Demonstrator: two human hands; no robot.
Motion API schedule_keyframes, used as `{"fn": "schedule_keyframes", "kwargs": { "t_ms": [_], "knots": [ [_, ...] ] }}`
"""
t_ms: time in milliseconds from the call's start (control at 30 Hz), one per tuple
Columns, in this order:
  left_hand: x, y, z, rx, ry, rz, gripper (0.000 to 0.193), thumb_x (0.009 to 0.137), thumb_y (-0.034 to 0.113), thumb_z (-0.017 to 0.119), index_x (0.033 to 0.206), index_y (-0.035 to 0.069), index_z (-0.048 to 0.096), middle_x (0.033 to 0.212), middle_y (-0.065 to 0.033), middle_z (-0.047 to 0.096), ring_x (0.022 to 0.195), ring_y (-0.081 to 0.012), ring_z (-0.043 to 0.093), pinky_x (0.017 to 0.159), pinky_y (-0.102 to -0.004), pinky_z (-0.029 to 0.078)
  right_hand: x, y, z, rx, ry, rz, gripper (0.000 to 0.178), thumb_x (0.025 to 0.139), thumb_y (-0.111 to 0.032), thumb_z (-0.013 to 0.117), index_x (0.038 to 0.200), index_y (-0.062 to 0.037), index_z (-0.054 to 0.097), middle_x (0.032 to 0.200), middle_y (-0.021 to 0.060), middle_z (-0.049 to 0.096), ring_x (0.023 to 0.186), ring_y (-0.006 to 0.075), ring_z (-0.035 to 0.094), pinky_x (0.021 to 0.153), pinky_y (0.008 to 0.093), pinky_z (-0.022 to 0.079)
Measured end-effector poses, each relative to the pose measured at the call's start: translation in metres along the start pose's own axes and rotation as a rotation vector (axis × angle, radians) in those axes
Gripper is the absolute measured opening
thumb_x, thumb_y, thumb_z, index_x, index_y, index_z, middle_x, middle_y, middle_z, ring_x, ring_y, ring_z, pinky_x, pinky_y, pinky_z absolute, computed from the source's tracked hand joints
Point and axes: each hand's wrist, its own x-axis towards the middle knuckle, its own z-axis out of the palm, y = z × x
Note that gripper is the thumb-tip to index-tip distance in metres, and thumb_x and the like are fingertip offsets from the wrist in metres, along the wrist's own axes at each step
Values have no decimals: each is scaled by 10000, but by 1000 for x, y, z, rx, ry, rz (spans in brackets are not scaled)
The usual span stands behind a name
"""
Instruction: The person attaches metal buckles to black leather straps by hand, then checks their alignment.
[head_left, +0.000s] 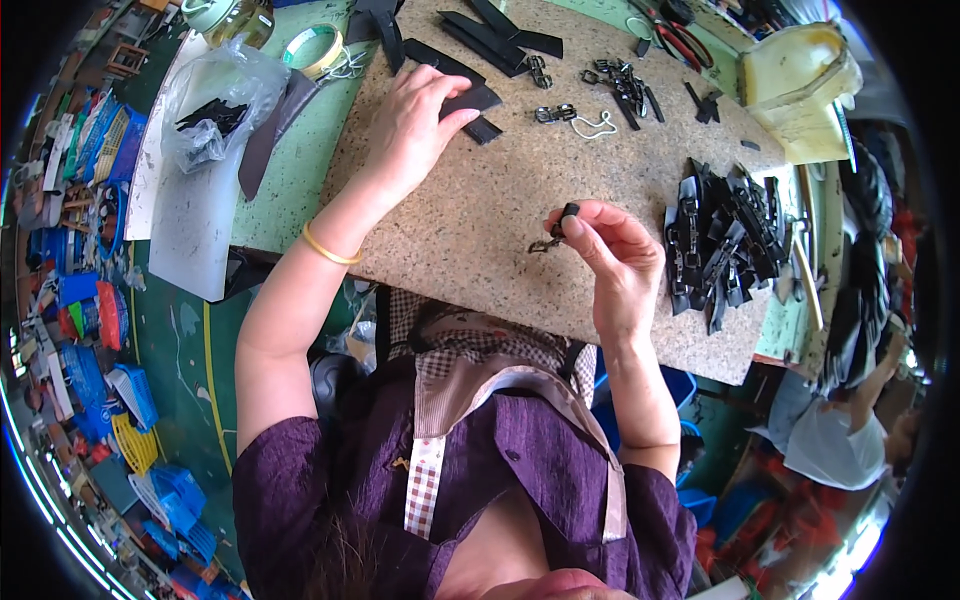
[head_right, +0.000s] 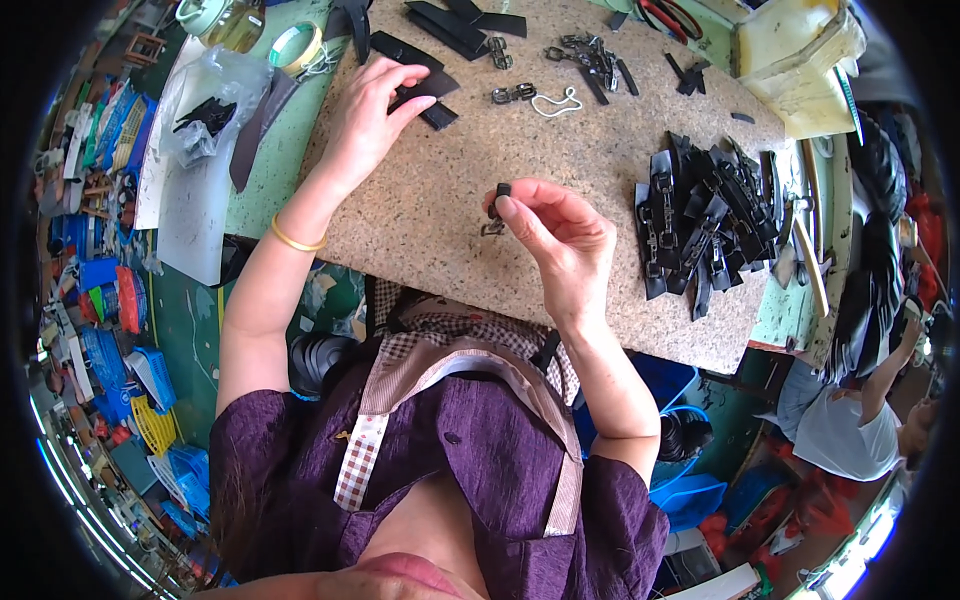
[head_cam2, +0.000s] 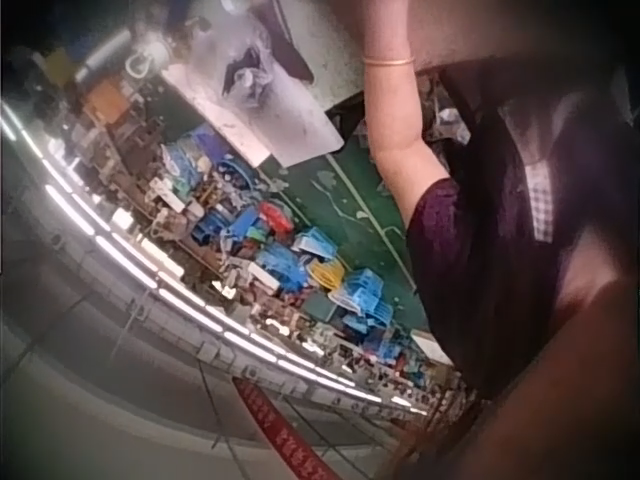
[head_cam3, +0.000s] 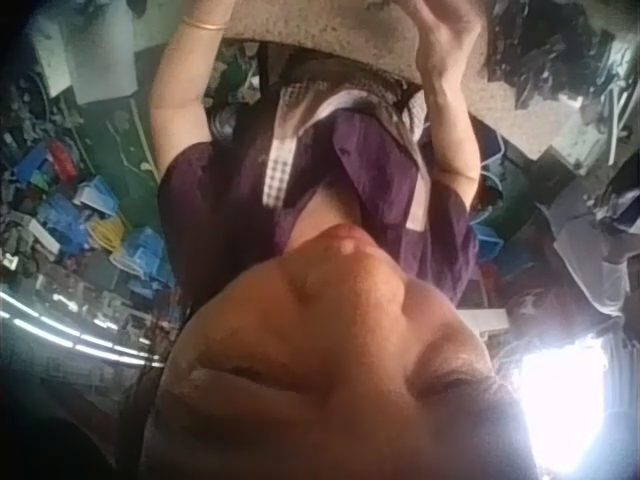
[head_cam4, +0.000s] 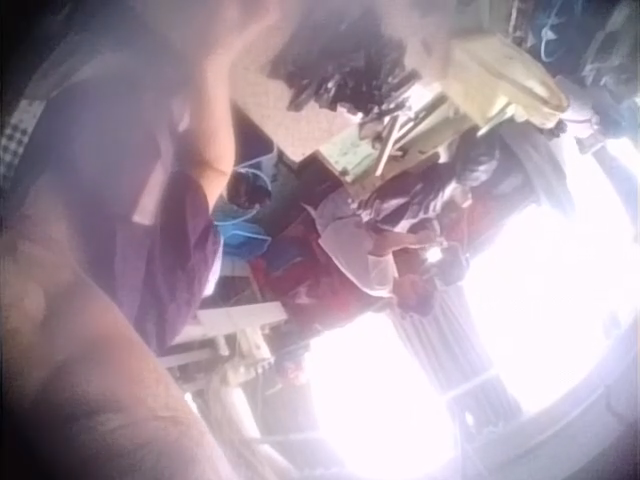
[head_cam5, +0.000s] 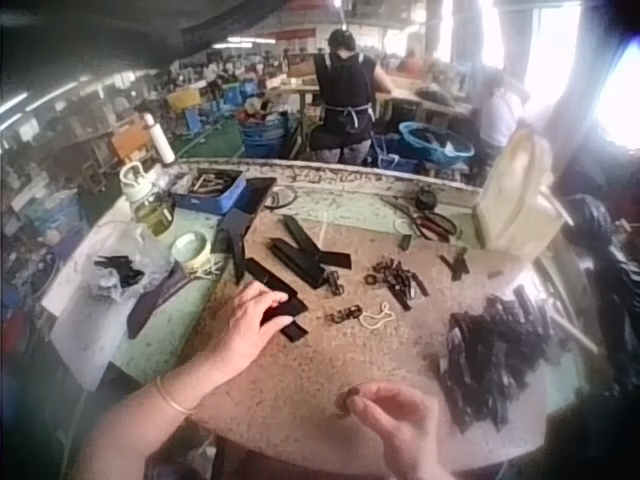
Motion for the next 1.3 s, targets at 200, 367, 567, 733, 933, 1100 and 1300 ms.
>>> {"fn": "schedule_keyframes", "kwargs": {
  "t_ms": [200,367,567,733,933,1100,1300],
  "knots": [
    [11,20,-27,-407,-152,-255,192,814,45,676,997,22,622,839,-12,617,706,-74,551,619,-223,476,0,-1,-10,108,11,52,160,825,-23,679,978,8,645,897,72,680,805,124,643,755,236,514],
    [-11,74,-54,-541,-90,-102,106,838,30,648,941,10,656,732,-8,617,545,-50,532,475,-182,443,-7,-13,-2,135,-44,60,157,825,-25,678,976,6,646,883,73,674,767,119,639,684,239,531],
    [-36,95,-31,-743,-196,-391,145,889,126,613,965,25,683,729,-30,649,572,-63,587,495,-197,480,-18,-17,5,-50,-188,35,158,835,6,651,991,21,634,893,60,658,755,99,636,635,209,534],
    [-44,98,-33,-1323,-312,-601,235,922,104,560,1113,-27,603,905,-79,653,777,-118,643,673,-256,572,-19,-8,2,-237,-46,78,212,825,24,651,1027,2,591,879,50,654,769,97,640,628,223,542],
    [-45,100,-43,-1277,-387,-602,237,905,56,574,1123,-37,586,935,-87,653,815,-116,637,693,-243,567,-20,-12,5,-362,-15,-96,248,788,18,692,982,-13,540,836,59,660,761,115,656,636,236,541],
    [-44,105,-44,-1227,-418,-622,226,897,52,586,1111,-20,592,941,-70,625,822,-109,617,709,-254,562,-19,-12,0,-476,-59,-136,252,773,14,706,938,-16,519,811,80,663,714,124,661,618,243,534],
    [-41,108,-44,-1232,-387,-572,302,840,15,652,1132,-18,581,977,-70,628,862,-108,615,751,-247,551,-14,-19,-3,-414,-62,-47,245,776,10,707,927,-15,516,786,87,661,725,115,656,617,240,531]
  ]
}}
